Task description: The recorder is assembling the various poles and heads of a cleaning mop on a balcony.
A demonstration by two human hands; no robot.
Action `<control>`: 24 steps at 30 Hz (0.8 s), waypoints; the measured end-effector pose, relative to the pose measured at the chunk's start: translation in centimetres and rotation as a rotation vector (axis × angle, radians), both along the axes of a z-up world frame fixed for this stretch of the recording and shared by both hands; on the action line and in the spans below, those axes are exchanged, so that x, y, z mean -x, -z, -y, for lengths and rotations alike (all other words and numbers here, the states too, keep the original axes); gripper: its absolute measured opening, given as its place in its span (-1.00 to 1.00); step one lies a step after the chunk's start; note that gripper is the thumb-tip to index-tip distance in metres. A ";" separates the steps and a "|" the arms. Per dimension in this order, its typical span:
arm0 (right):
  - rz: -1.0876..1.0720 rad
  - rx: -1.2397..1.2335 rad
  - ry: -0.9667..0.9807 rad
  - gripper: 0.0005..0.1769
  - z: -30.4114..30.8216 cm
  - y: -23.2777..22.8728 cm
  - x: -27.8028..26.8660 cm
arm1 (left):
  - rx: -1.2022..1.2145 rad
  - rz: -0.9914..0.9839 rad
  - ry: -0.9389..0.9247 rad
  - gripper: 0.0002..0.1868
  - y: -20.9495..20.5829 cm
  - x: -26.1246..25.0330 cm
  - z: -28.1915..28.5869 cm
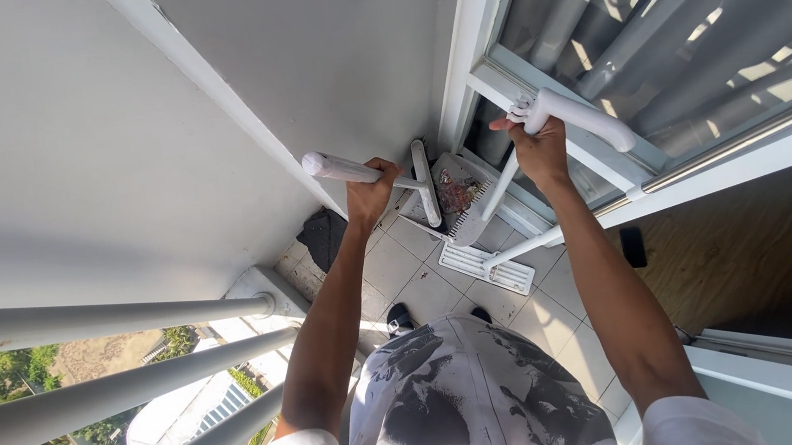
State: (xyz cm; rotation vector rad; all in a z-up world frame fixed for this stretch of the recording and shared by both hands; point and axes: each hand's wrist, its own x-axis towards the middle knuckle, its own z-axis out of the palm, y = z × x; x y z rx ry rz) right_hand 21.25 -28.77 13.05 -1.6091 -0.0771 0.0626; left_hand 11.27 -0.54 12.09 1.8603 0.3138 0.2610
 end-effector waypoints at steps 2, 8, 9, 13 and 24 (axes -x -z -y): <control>0.078 0.011 -0.040 -0.78 -0.4 -0.3 -0.2 | 0.042 -0.012 -0.006 -0.77 5.0 -1.5 0.1; 0.064 0.175 -0.102 -0.74 -0.6 -2.3 0.4 | -0.176 -0.100 -0.090 -0.81 9.8 -3.4 1.8; 0.066 0.172 -0.113 -0.74 -0.6 -2.4 0.1 | -0.247 -0.223 -0.107 -0.83 9.9 -4.0 1.8; 0.042 0.141 -0.120 -0.71 -0.8 -2.0 0.8 | -0.015 -0.116 -0.050 -0.89 8.5 -2.1 1.9; 0.082 0.029 -0.194 -0.81 -0.6 -4.4 -1.9 | 0.287 0.112 -0.043 -0.83 0.1 -2.0 0.7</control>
